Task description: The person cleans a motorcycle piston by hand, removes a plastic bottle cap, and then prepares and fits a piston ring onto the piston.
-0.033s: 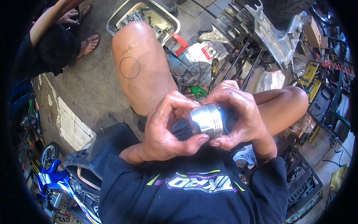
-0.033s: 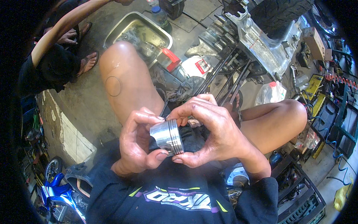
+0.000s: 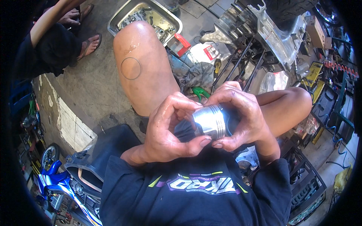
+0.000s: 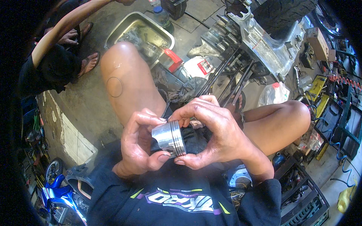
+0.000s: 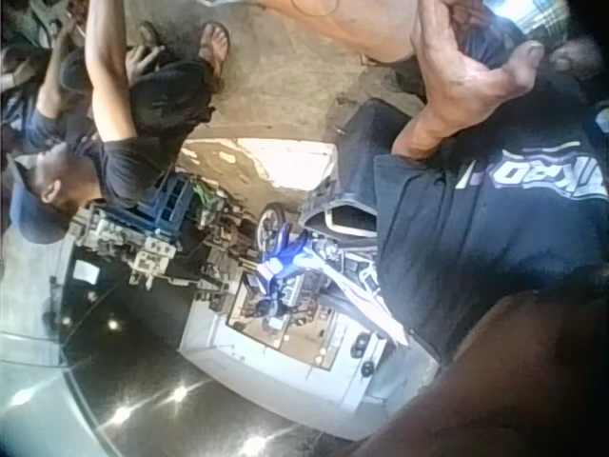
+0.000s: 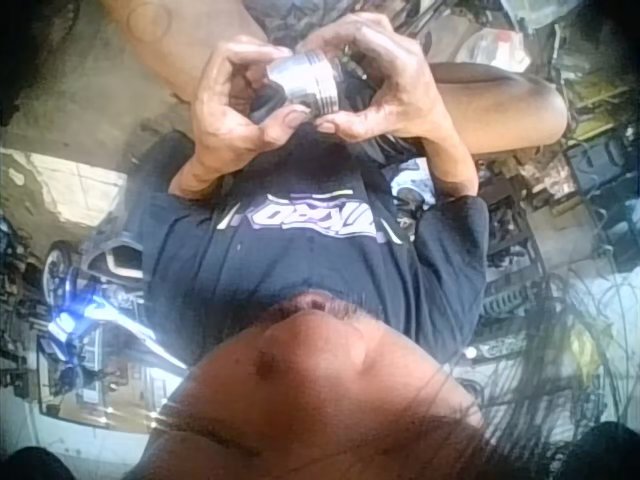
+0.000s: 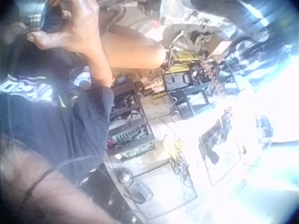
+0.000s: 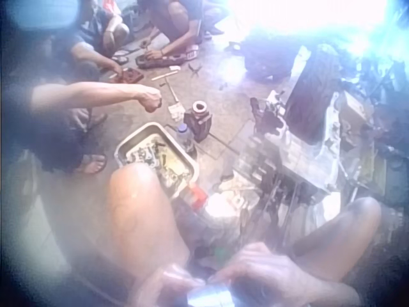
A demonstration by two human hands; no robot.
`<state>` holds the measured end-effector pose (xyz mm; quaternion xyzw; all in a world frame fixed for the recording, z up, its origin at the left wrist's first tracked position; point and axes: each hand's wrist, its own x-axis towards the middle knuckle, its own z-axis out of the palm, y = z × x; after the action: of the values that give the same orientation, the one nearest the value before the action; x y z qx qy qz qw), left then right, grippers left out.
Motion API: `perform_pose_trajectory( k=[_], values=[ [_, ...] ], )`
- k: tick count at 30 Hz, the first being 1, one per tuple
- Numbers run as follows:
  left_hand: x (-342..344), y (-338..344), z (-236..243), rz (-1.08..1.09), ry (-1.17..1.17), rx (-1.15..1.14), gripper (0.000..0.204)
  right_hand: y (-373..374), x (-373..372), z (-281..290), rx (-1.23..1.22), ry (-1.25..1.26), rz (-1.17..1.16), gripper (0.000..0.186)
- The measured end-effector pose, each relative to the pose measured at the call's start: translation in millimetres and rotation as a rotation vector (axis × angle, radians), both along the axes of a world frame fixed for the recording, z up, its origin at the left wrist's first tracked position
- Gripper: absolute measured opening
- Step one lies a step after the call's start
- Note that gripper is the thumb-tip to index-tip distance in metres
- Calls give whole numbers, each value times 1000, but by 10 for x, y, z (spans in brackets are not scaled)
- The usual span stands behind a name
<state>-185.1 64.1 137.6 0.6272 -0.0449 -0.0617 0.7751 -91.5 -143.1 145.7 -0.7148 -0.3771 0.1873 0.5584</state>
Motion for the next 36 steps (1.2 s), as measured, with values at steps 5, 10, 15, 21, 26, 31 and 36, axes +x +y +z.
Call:
perform_pose_trajectory(
  k=[5,10,15,21,26,31,36],
  values=[
    [-4,-10,-11,0,12,-25,57,0,1,18,-9,17,7,59],
    [4,-25,-23,-2,48,-61,57,-6,0,-11,10,26,0,60],
    [5,-31,-9,0,51,-63,57,-6,-27,-69,72,42,-16,62],
    [10,-31,-12,3,42,-59,57,-3,-32,-87,91,69,-21,62],
    [-1,-43,2,15,64,-68,57,4,-47,-111,102,103,-21,63],
    [20,-35,20,10,138,-73,50,5,-66,-127,105,157,-14,65],
    [28,-74,129,46,387,-296,46,29,-133,-137,147,176,-107,65]
  ],
)
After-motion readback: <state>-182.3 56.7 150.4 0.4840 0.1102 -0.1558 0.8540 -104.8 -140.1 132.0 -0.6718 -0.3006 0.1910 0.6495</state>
